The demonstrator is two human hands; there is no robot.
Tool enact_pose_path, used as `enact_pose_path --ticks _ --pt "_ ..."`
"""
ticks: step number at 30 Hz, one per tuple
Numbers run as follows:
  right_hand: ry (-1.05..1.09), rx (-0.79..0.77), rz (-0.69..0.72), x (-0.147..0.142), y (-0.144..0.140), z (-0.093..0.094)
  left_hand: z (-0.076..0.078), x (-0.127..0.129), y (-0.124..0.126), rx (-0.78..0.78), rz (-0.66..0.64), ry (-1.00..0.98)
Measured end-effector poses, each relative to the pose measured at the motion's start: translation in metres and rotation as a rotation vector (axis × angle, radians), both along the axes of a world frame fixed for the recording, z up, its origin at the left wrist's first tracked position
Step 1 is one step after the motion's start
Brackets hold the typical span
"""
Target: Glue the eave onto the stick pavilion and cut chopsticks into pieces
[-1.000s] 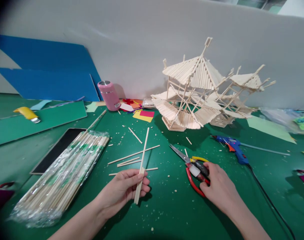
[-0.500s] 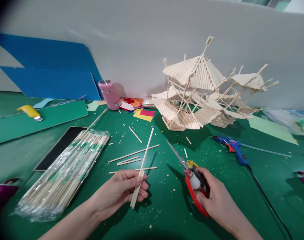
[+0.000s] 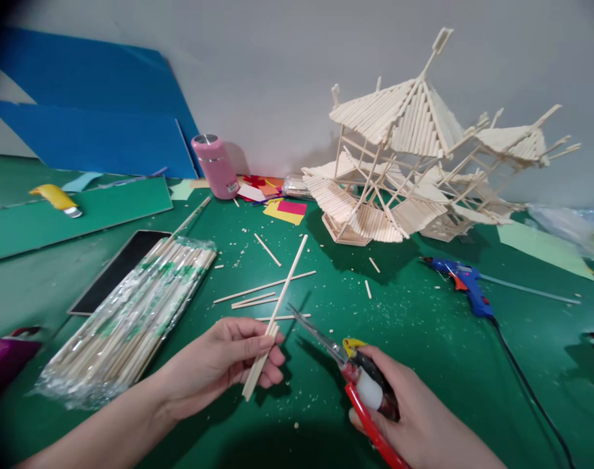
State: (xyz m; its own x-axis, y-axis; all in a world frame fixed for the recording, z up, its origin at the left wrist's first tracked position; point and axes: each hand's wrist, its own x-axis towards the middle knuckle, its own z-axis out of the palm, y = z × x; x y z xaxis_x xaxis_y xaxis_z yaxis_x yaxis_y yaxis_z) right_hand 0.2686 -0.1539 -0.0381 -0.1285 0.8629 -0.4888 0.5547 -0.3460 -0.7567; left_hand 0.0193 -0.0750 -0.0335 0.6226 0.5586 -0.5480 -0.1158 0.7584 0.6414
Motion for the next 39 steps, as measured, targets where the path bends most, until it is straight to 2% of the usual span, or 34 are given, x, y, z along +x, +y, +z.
enact_pose_path --ticks 6,12,18,32,39 --pt "0.061 -0.214 0.033 0.0011 -0.0035 0.0056 0.0024 0.0015 0.0011 0.003 -0.043 0.025" --pt "0.08 -0.237 -0.007 0.0049 -0.0068 0.0031 0.0043 0.0006 -0.0006 0.0 -0.043 0.028" --pt "0.172 -0.348 0.042 0.0086 -0.0063 0.0044 0.005 -0.0011 -0.0024 -0.003 -0.078 0.037" --pt "0.267 -0.349 0.028 0.0065 -0.0013 0.0083 0.0006 0.0024 -0.0003 -0.006 -0.104 0.039" --pt "0.28 -0.428 0.015 0.0084 -0.0033 0.0032 0.0013 0.0036 0.0024 -0.012 -0.106 0.042"
